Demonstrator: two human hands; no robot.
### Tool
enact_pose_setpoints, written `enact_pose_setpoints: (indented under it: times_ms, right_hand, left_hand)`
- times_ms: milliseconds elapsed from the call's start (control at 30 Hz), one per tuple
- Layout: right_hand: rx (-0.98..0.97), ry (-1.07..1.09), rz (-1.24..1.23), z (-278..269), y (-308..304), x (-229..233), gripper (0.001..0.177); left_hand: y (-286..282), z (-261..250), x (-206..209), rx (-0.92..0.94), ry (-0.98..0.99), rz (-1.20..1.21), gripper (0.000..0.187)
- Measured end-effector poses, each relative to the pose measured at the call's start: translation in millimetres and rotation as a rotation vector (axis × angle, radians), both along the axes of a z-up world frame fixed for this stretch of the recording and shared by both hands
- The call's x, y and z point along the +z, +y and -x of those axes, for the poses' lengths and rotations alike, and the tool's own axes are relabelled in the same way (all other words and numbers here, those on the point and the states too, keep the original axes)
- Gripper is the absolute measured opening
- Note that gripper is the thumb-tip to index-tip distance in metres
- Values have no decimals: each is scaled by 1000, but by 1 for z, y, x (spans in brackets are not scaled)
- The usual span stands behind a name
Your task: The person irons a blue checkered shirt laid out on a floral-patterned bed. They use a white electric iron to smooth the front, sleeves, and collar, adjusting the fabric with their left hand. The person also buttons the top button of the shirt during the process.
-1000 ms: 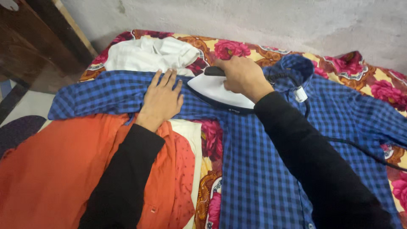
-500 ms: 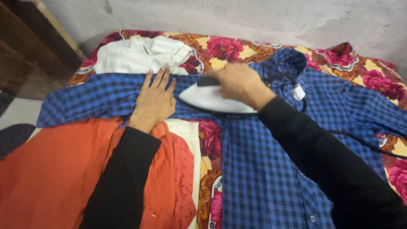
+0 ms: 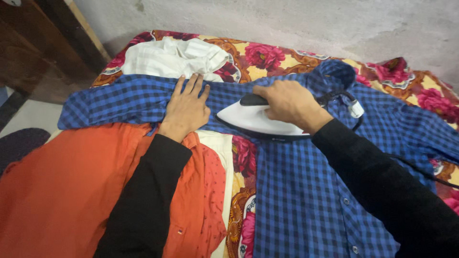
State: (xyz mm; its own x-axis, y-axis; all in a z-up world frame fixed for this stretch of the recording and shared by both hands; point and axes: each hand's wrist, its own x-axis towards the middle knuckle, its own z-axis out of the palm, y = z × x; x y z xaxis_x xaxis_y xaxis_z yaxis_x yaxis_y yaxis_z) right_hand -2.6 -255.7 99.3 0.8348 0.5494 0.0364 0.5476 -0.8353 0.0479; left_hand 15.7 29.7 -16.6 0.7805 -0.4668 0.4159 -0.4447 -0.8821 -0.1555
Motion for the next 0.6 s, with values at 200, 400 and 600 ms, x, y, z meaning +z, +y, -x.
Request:
enact_pose_setpoints:
  times_ms: [200,400,600]
  right_hand:
    - [-68,-75,-27,-39,5,-3,49]
    - [-92,-6,-47,-36,4,0,55]
    - [4,-31,-71,-11,1,6,59]
  left_hand:
    - [-1,0,-3,7,-1,14,63]
    - [-2,5,0,3,33,6,68]
    - [-5,4,5,5,5,28,68]
